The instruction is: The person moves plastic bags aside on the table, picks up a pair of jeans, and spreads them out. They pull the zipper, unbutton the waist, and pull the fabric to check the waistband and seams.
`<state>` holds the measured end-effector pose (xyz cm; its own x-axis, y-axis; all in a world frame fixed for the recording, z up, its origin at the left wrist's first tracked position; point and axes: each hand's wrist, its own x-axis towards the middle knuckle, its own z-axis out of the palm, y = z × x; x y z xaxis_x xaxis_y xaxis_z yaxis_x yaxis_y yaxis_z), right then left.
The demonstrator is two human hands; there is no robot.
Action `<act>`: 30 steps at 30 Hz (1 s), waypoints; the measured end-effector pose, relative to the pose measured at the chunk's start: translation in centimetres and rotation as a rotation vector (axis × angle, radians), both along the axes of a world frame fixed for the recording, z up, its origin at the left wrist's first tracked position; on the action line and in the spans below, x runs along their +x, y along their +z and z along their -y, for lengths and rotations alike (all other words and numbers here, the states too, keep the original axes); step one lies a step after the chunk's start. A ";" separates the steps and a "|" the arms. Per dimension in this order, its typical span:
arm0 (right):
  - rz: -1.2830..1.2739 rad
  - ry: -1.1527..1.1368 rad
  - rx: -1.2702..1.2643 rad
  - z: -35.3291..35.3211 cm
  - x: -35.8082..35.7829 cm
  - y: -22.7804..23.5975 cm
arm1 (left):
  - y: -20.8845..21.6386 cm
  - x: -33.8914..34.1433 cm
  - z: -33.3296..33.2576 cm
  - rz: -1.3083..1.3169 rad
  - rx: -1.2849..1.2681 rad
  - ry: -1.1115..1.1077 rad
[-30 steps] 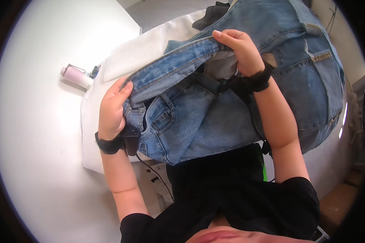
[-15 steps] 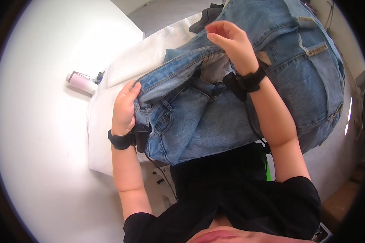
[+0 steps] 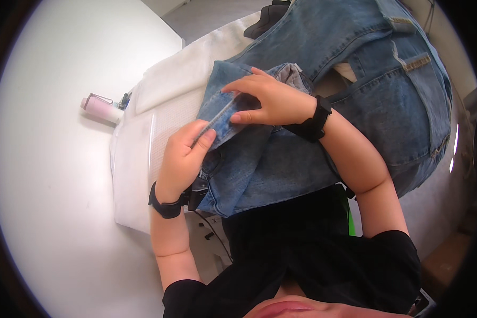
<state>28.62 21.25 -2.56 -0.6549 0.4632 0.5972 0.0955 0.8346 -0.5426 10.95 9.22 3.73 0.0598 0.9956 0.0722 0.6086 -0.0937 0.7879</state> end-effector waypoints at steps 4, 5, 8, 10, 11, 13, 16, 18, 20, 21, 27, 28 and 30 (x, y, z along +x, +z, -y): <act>-0.003 0.113 -0.234 -0.3 0.8 1.4 | 0.5 0.0 1.0 -0.189 0.070 0.029; -0.054 0.086 -0.287 -0.2 0.8 1.6 | 0.7 0.0 1.4 -0.239 0.085 0.082; -0.137 0.063 -0.337 -0.5 1.0 1.3 | 0.7 -0.5 2.5 -0.319 0.119 0.178; -0.201 0.086 -0.415 -0.2 0.9 1.6 | 1.2 -0.7 3.0 -0.256 0.018 0.224; -0.201 0.089 -0.419 -0.2 1.0 1.6 | 1.3 -1.0 3.0 -0.198 0.017 0.201; -0.151 0.041 -0.415 -0.1 1.2 1.9 | 1.4 -1.6 3.1 -0.057 -0.005 0.178; -0.177 0.014 -0.400 -0.3 1.2 1.7 | 0.9 -2.3 2.2 0.200 -0.034 0.122; -0.205 0.019 -0.397 -0.5 1.0 1.3 | 0.4 -2.1 1.9 0.214 -0.013 0.127; -0.233 0.019 -0.397 -0.5 1.1 1.4 | 0.1 -2.1 1.8 0.241 -0.004 0.141; -0.227 0.031 -0.419 -0.5 1.0 1.5 | 0.0 -2.2 1.7 0.240 -0.004 0.138; -0.237 0.024 -0.414 -0.5 0.5 1.3 | 0.0 -2.1 2.0 0.250 0.017 0.158; -0.224 0.001 -0.399 -0.5 0.6 1.4 | 0.0 -1.9 2.3 0.227 0.019 0.204; -0.215 -0.035 -0.405 -0.6 1.0 1.6 | -0.1 -2.1 3.1 0.198 0.028 0.261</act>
